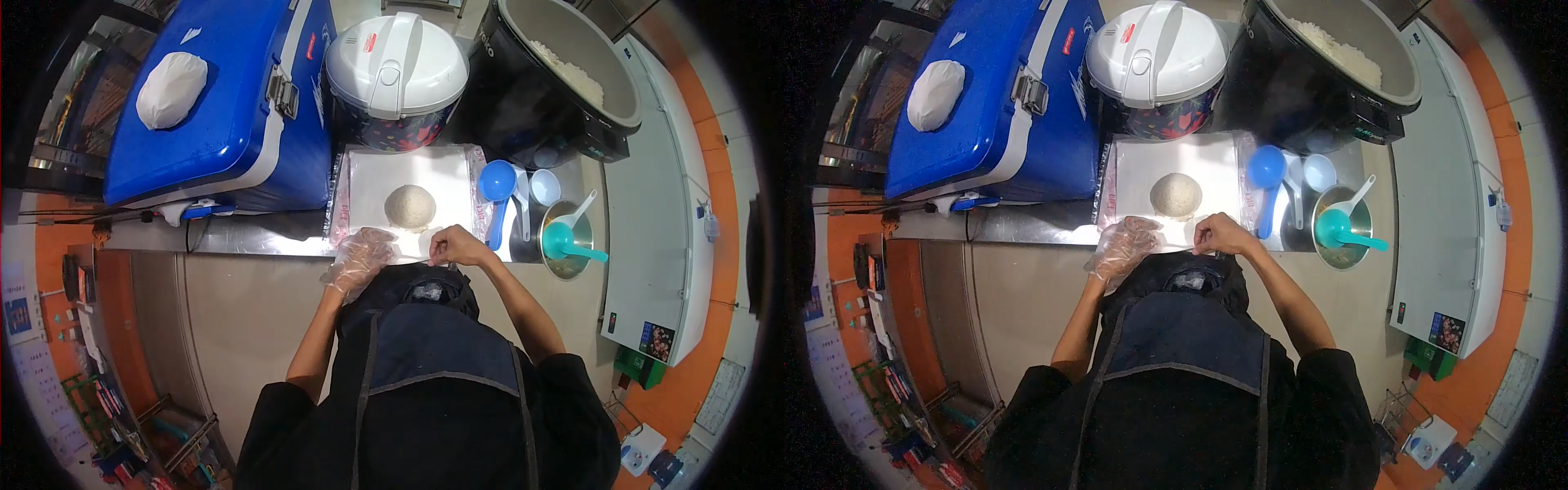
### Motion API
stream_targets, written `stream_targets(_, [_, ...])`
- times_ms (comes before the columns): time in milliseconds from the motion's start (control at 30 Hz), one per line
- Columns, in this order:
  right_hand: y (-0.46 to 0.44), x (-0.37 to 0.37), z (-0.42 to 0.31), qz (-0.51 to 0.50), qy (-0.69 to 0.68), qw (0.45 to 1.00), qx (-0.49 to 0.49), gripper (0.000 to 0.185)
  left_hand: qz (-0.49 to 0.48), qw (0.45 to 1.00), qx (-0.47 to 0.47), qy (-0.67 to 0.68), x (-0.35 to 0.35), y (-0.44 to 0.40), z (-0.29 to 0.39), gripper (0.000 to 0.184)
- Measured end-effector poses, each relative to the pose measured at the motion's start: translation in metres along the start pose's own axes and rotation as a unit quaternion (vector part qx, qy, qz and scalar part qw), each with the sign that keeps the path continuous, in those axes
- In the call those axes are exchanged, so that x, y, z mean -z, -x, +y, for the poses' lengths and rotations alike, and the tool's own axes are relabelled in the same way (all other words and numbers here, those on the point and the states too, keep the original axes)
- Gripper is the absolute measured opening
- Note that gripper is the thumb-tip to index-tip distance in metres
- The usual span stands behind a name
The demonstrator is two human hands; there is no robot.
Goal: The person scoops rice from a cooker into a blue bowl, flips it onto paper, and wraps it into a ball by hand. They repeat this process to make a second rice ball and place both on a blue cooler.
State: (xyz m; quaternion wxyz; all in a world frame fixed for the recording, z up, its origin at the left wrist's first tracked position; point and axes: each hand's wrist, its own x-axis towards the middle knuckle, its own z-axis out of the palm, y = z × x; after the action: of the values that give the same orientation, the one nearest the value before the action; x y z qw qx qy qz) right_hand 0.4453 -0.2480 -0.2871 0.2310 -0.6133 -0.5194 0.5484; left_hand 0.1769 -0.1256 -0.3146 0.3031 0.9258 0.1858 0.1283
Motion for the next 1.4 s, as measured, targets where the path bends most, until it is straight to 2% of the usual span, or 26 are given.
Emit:
stream_targets(67, [0.000,-0.002,0.002,-0.004,-0.007,1.000,0.006,0.020,-0.016,0.983,0.081,0.166,-0.011,0.000,-0.008,0.038])
stream_targets(133, [0.000,-0.010,0.001,0.053,0.059,0.993,0.091,0.022,-0.012,0.983,0.077,0.164,-0.015,0.001,-0.012,0.038])
stream_targets(300, [-0.001,-0.017,0.000,0.061,0.076,0.990,0.106,0.021,-0.011,0.983,0.091,0.161,0.001,-0.003,-0.001,0.037])
stream_targets(367, [-0.002,-0.019,0.000,0.078,0.084,0.986,0.121,0.019,0.011,0.962,0.086,0.259,0.005,-0.002,0.000,0.034])
stream_targets(467, [-0.003,-0.023,0.001,0.089,0.099,0.986,0.100,0.019,0.026,0.975,0.049,0.213,0.017,-0.006,0.007,0.031])
stream_targets(600, [-0.004,-0.022,-0.006,0.075,0.045,0.994,0.060,0.017,0.027,0.978,0.048,0.203,0.020,-0.007,0.010,0.029])
stream_targets(667, [-0.005,-0.020,-0.008,0.066,0.025,0.997,0.042,0.016,0.007,0.922,0.141,0.360,0.015,-0.006,0.004,0.019])
stream_targets(900, [-0.004,-0.014,-0.008,0.048,-0.018,0.999,-0.018,0.015,-0.031,0.934,0.144,0.326,0.015,-0.011,0.004,0.028])
stream_targets(967, [-0.005,-0.015,-0.007,0.048,-0.019,0.998,-0.024,0.015,0.003,0.907,0.139,0.397,0.011,-0.009,0.004,0.029])
stream_targets(1100, [-0.004,-0.015,-0.007,0.049,-0.016,0.998,-0.024,0.014,-0.030,0.944,0.125,0.303,0.015,-0.011,0.001,0.030])
stream_targets(1167, [-0.004,-0.015,-0.007,0.049,-0.003,0.999,-0.019,0.013,-0.026,0.870,0.178,0.460,0.017,-0.011,0.000,0.031])
stream_targets(1200, [-0.003,-0.016,-0.007,0.050,-0.003,0.999,-0.011,0.013,-0.026,0.870,0.178,0.460,0.016,-0.012,0.001,0.031])
stream_targets(1267, [-0.004,-0.016,-0.007,0.052,-0.004,0.999,-0.002,0.013,-0.026,0.919,0.162,0.359,0.010,-0.012,-0.002,0.033])
stream_targets(1300, [-0.004,-0.015,-0.006,0.053,0.000,0.999,0.011,0.014,-0.026,0.919,0.162,0.359,0.008,-0.011,-0.004,0.033])
stream_targets(1367, [-0.004,-0.016,-0.007,0.055,0.004,0.998,0.025,0.016,0.014,0.832,0.145,0.535,0.007,-0.007,-0.007,0.030])
stream_targets(1400, [-0.004,-0.017,-0.008,0.060,0.018,0.998,0.021,0.017,0.014,0.832,0.146,0.535,0.006,-0.007,-0.010,0.030])
